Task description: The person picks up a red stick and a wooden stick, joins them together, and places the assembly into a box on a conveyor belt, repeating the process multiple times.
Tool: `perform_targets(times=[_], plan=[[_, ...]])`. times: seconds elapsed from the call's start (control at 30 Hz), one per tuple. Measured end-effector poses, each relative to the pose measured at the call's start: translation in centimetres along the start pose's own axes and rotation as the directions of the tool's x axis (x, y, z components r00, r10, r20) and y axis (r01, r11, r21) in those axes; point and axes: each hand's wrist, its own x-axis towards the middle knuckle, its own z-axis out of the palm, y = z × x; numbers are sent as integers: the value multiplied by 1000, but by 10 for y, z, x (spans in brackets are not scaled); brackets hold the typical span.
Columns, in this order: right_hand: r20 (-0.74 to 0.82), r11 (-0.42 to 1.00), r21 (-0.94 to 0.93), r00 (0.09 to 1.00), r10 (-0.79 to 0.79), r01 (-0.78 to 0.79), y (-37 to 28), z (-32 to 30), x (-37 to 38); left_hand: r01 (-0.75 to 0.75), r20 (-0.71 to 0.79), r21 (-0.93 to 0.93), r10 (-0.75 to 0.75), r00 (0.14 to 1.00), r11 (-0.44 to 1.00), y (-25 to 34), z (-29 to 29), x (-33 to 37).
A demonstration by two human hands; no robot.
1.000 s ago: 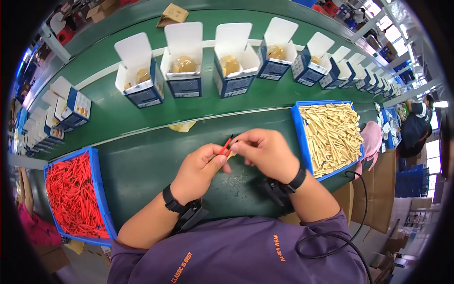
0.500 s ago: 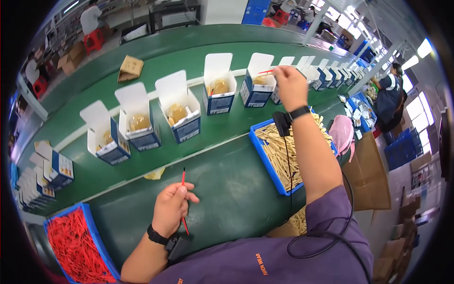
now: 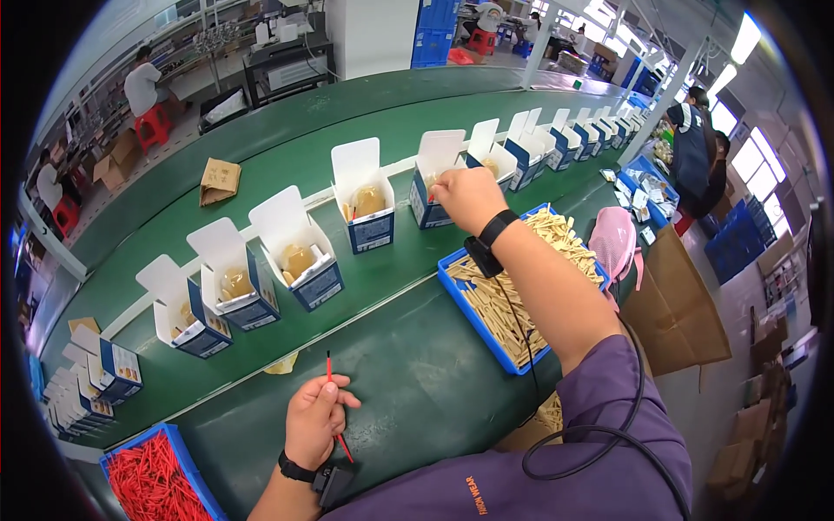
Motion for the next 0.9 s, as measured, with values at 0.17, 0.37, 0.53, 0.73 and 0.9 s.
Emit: perform_targets(times=[0.17,0.37,0.53,0.73,0.9], plan=[[-95,999,9,995,34,-34,0,7,10,-7,4,-23,7,1000,1000,-1,4,2],[-79,998,16,995,59,-58,-4,9,10,5,2,-15,-5,1000,1000,1,3,0],[-96,999,-14,994,50,-52,-10,5,6,7,3,-11,-7,1000,1000,5,3,4],[-96,987,-90,985,-143,134,-10,2,-20,5,3,-6,-5,1000,1000,3,6,6],[-246,997,-36,967,-73,66,8,2,-22,-16,9,6,16,1000,1000,-1,23,8]])
